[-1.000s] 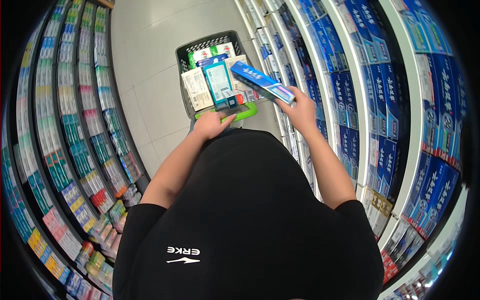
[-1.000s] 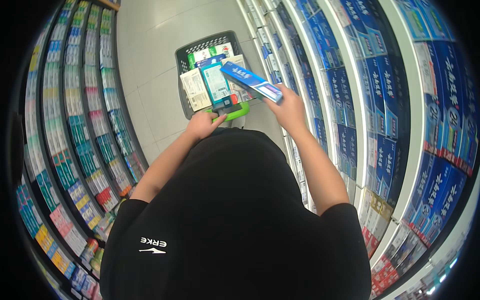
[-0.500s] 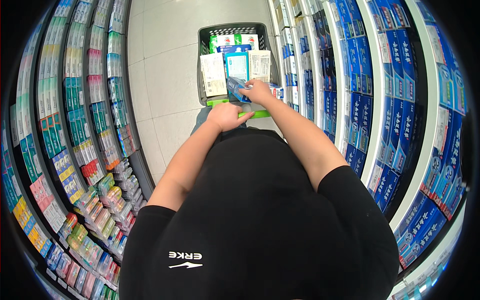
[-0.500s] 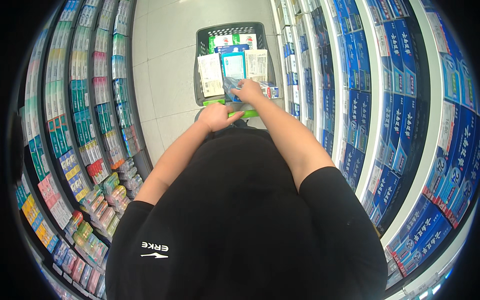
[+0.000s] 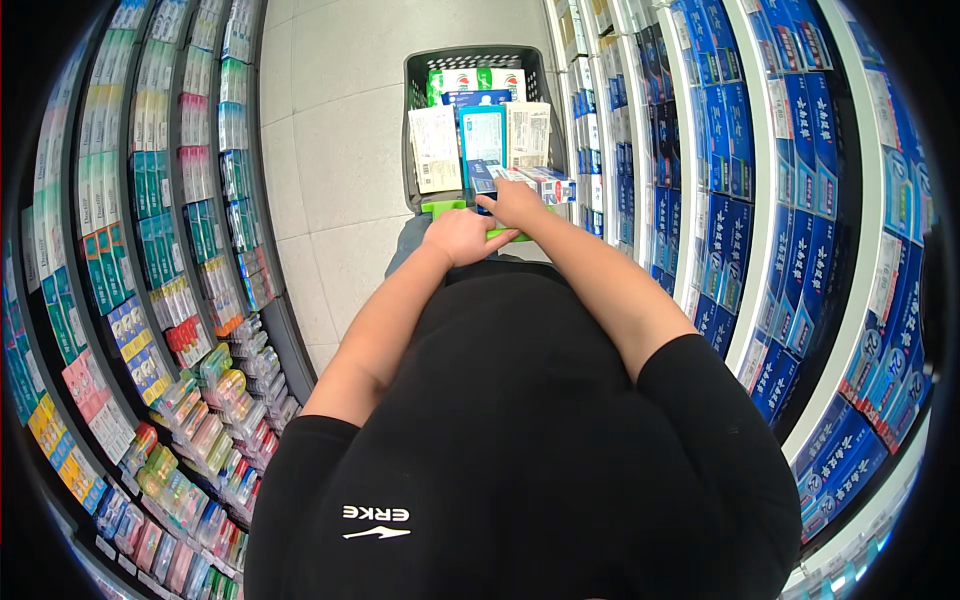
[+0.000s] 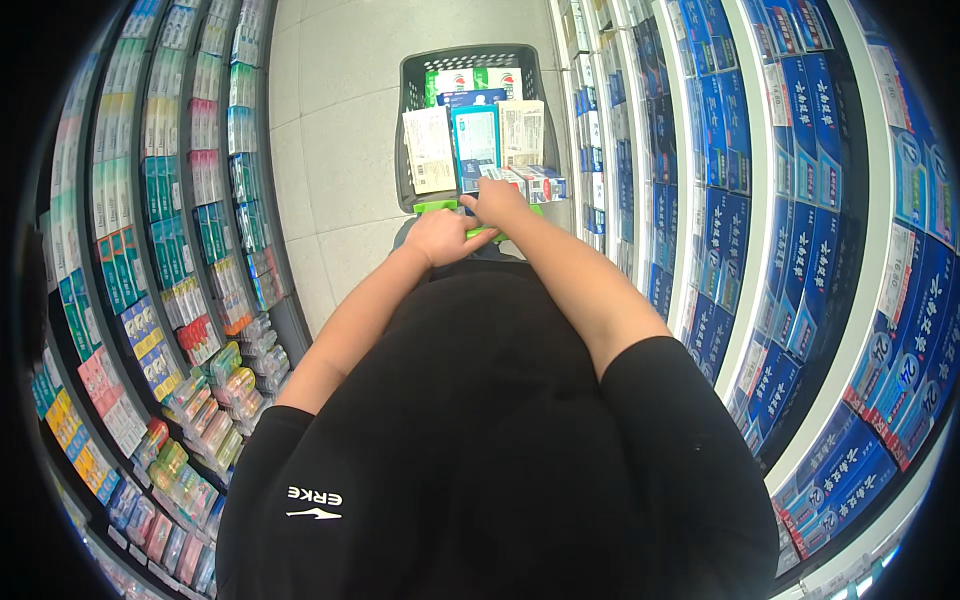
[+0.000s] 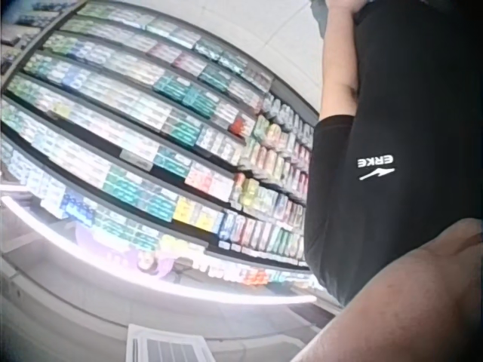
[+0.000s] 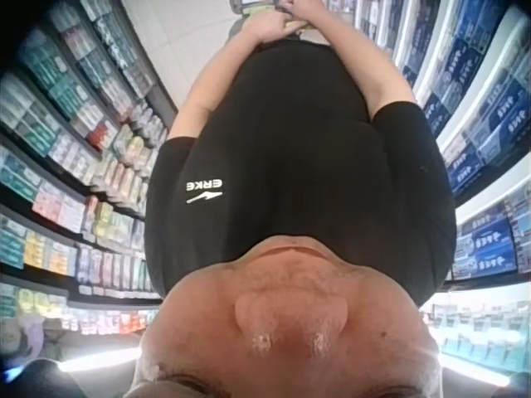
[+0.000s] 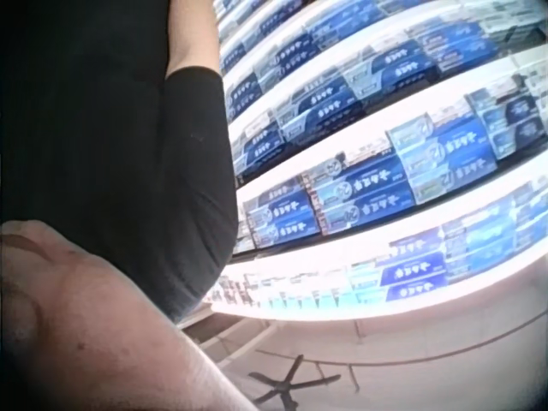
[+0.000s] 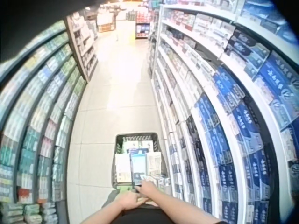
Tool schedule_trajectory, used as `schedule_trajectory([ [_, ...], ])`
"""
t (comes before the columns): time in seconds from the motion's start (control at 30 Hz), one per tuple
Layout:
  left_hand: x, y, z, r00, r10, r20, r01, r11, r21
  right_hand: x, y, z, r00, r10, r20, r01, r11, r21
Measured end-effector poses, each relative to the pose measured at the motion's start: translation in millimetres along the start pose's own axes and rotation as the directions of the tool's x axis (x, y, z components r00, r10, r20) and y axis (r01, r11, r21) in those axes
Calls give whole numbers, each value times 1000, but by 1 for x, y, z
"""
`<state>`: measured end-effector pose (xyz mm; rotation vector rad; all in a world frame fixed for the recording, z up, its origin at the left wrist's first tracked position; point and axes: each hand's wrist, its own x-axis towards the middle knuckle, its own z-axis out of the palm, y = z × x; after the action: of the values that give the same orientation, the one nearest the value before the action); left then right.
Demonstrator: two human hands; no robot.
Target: Select various toothpaste, sanitary pads, and toothbrushes from shelves and place them into a shopping basket.
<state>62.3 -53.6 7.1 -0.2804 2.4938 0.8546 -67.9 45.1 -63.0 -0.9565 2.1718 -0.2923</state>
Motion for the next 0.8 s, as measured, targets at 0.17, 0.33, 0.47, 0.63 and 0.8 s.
schedule_trajectory([
  [0.17, 0, -6, -1, 1000, 13, -15, -13, 1000, 17, -37, 15, -28, 990, -134, -40, 139, 973, 186],
  [0.33, 1, -3, -3, 997, 34, -68, -33, 999, 18, -79, 38, -36, 923, -382, -56, 386, 912, 138],
  [0.47, 0, -4, -1, 992, 52, -116, -52, 999, -1, -81, 32, -35, 951, -309, -17, 309, 947, 87],
  [0.63, -4, 4, 3, 996, 51, -78, -49, 998, 27, -88, 34, -38, 959, -283, 3, 281, 953, 113],
  [0.8, -24, 19, 12, 961, -45, -272, 71, 994, 87, -94, 26, -36, 972, -230, 37, 226, 969, 96],
])
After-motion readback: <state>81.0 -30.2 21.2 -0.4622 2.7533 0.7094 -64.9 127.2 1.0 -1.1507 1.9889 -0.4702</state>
